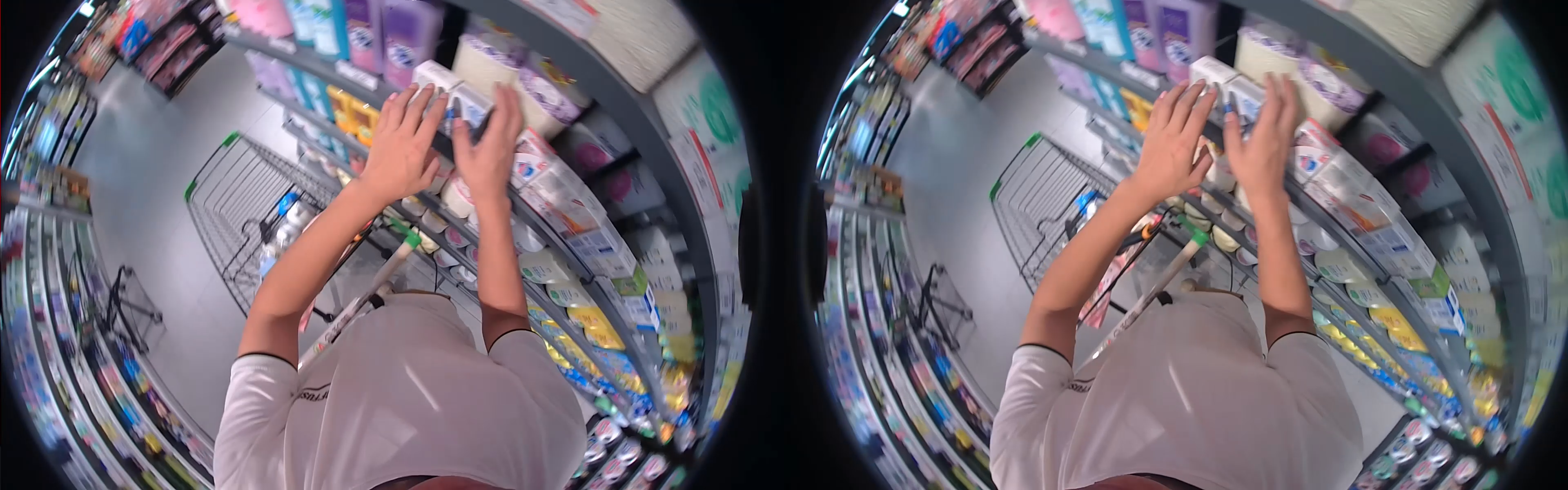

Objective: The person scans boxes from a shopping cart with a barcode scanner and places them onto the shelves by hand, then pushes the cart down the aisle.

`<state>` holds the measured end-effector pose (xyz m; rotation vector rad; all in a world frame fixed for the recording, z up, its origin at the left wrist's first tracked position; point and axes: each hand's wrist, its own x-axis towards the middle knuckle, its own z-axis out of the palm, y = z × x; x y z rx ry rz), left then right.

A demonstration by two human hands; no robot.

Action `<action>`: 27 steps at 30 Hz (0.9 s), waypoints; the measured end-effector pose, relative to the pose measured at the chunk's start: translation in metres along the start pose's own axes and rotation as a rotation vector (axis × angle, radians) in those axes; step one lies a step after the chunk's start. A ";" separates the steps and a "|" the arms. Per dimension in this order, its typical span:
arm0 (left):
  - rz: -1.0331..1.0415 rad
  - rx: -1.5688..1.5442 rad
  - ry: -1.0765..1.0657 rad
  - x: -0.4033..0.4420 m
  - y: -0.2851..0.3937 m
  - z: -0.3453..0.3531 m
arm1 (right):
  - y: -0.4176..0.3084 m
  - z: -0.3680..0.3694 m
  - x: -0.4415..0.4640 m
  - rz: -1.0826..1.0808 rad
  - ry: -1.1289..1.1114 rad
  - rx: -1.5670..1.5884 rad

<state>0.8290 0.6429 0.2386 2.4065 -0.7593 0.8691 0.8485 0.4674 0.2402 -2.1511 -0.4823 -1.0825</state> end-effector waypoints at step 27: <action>-1.261 0.485 -0.067 -0.410 0.016 -0.029 | -0.092 0.173 -0.251 -0.756 -1.387 0.324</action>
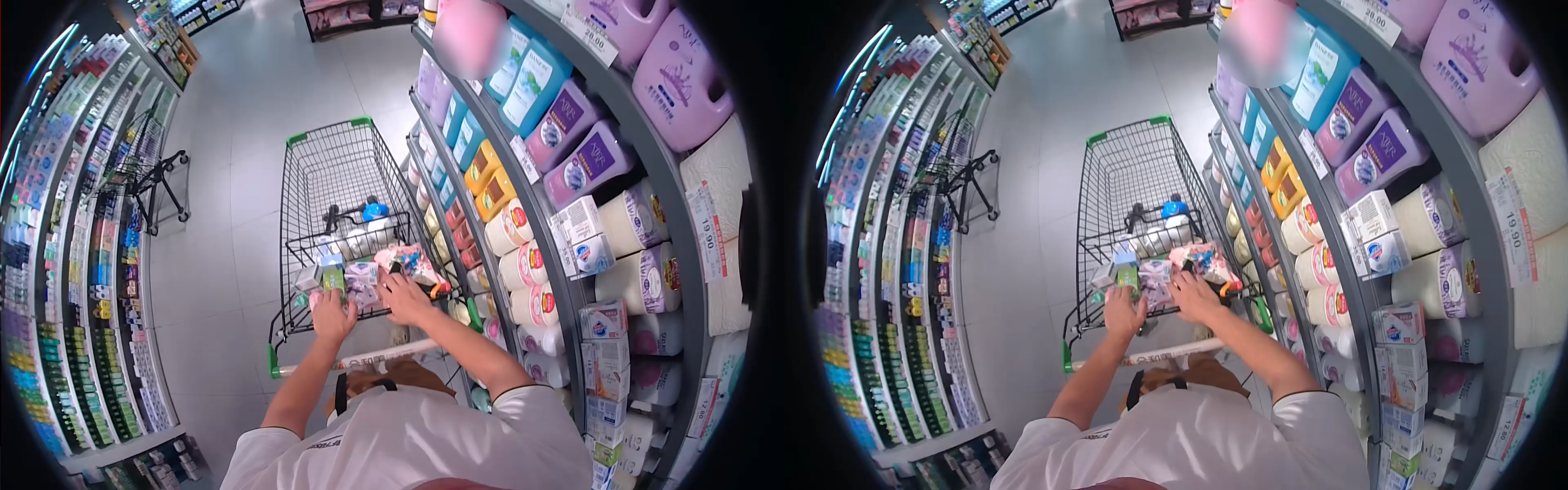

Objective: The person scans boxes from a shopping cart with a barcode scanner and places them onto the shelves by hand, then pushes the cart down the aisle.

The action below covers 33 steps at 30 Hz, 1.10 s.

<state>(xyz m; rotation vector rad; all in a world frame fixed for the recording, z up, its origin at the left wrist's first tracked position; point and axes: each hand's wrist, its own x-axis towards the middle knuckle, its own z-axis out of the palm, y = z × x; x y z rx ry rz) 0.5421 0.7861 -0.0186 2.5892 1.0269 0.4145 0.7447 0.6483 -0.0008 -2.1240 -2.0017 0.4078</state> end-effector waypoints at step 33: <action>0.156 -0.059 -0.226 -0.293 -0.007 -0.020 | -0.205 0.113 -0.236 0.106 0.241 -0.056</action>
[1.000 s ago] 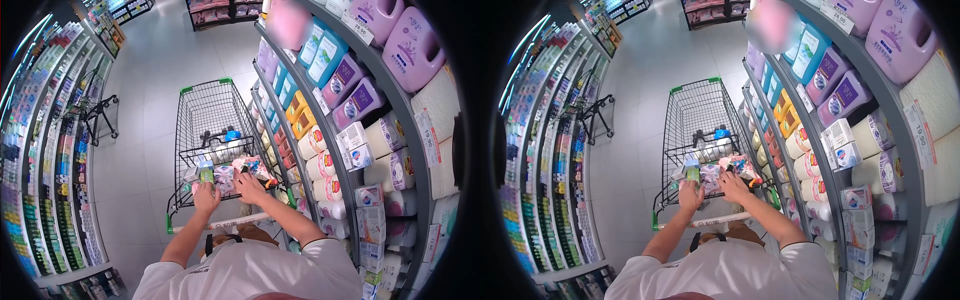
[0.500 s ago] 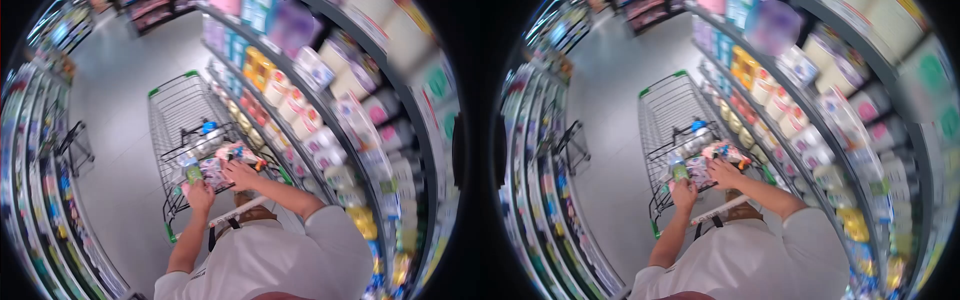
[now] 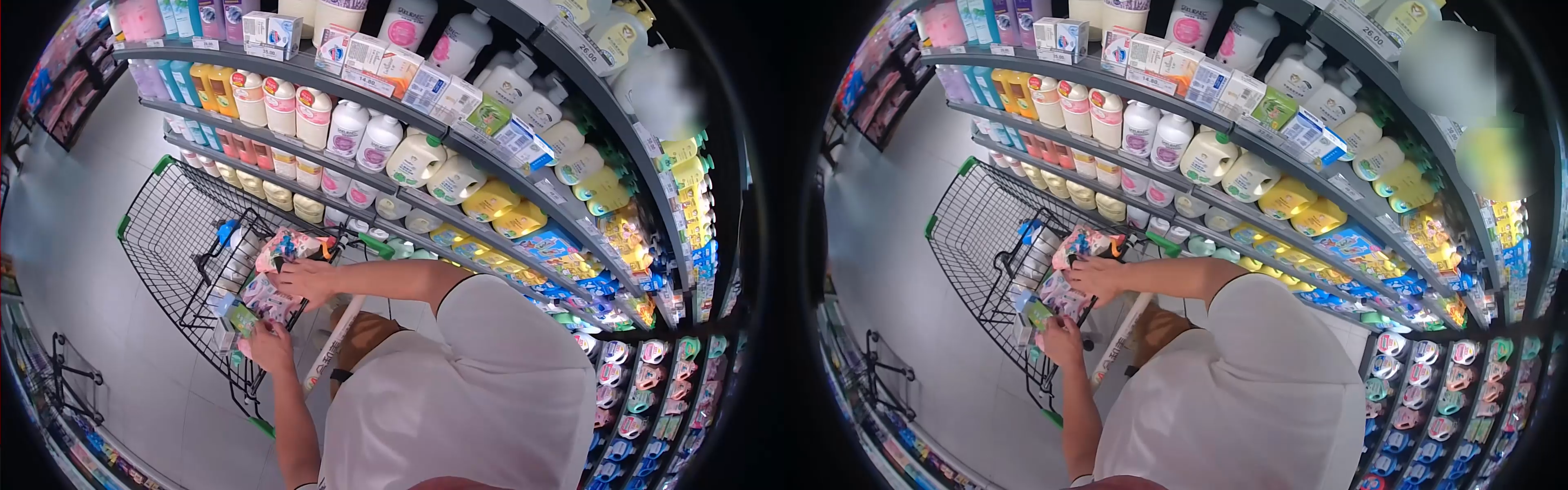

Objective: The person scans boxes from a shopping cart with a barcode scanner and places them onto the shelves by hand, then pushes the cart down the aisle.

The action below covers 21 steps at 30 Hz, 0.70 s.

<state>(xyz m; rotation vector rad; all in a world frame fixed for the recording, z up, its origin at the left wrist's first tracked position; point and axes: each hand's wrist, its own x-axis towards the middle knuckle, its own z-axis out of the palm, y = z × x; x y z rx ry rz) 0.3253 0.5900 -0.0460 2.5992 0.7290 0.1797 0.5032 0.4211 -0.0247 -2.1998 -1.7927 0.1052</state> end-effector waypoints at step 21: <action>-0.075 -0.015 0.090 -0.185 0.122 0.020 | -0.061 -0.029 -0.198 0.022 -0.020 0.129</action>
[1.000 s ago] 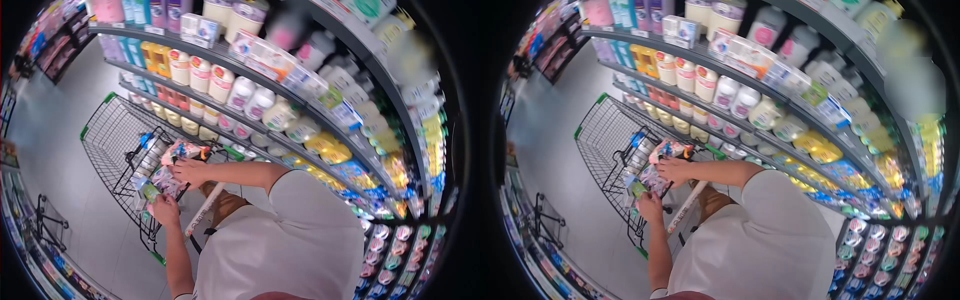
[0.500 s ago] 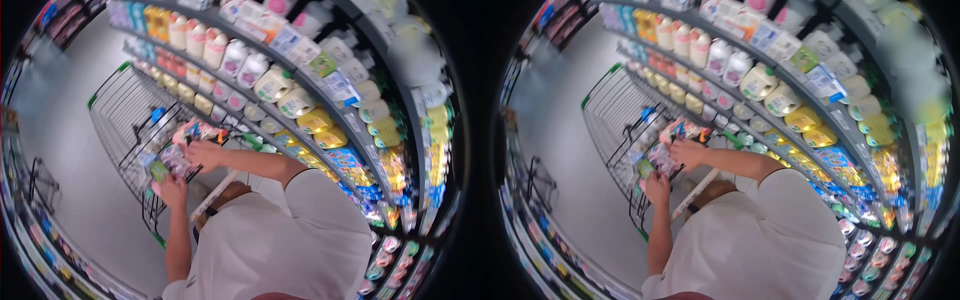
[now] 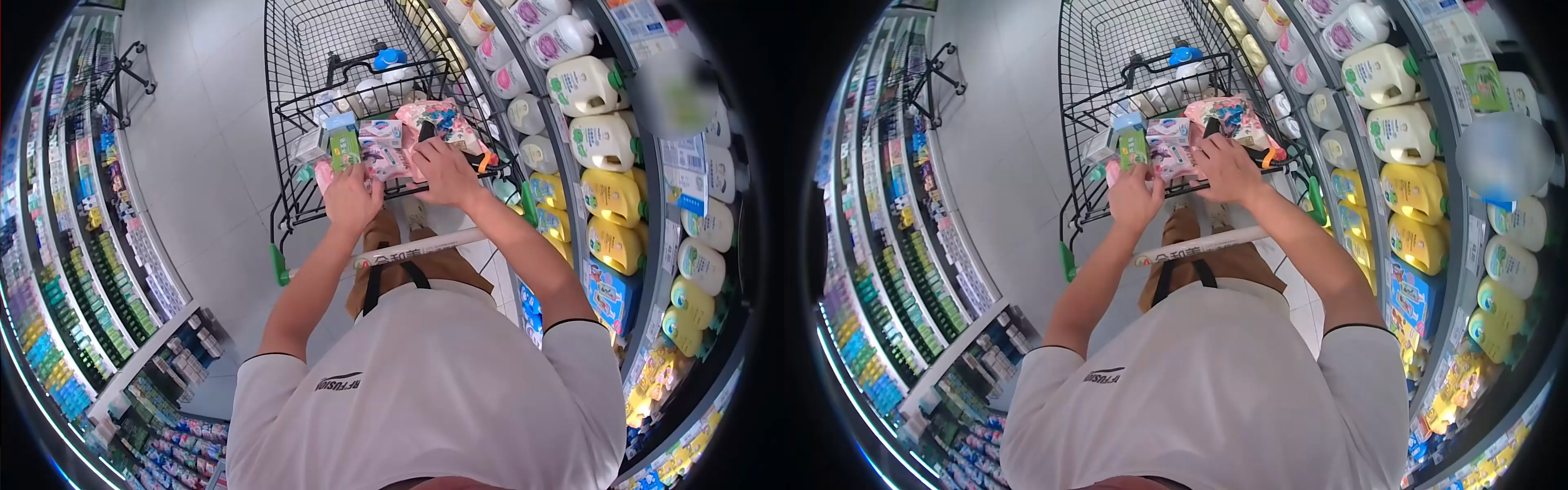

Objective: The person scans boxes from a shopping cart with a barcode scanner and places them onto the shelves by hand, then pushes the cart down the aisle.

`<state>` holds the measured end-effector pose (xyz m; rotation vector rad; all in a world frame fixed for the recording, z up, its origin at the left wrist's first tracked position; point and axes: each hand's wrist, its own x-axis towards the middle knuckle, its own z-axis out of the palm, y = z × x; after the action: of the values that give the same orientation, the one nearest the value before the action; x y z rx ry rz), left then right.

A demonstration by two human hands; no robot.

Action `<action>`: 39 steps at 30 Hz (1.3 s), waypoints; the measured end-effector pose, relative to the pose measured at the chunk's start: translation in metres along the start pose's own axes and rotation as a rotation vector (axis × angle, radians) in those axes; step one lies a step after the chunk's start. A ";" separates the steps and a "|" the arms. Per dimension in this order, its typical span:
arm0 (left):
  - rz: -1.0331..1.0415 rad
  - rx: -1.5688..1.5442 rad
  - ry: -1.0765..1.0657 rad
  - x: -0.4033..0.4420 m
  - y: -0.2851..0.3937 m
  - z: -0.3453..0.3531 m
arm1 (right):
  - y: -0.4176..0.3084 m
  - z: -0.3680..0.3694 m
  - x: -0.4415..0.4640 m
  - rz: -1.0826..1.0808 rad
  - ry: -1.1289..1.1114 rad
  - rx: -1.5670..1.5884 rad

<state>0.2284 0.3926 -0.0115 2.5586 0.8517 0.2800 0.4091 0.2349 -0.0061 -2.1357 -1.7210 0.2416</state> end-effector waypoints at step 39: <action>-0.416 0.101 -0.321 -0.206 0.007 0.060 | -0.110 0.035 -0.264 -0.169 -0.048 -0.257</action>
<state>0.0884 0.2417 -0.0730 2.3467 1.2565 -0.2971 0.2354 0.0058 -0.0219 -2.1547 -2.0444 0.0254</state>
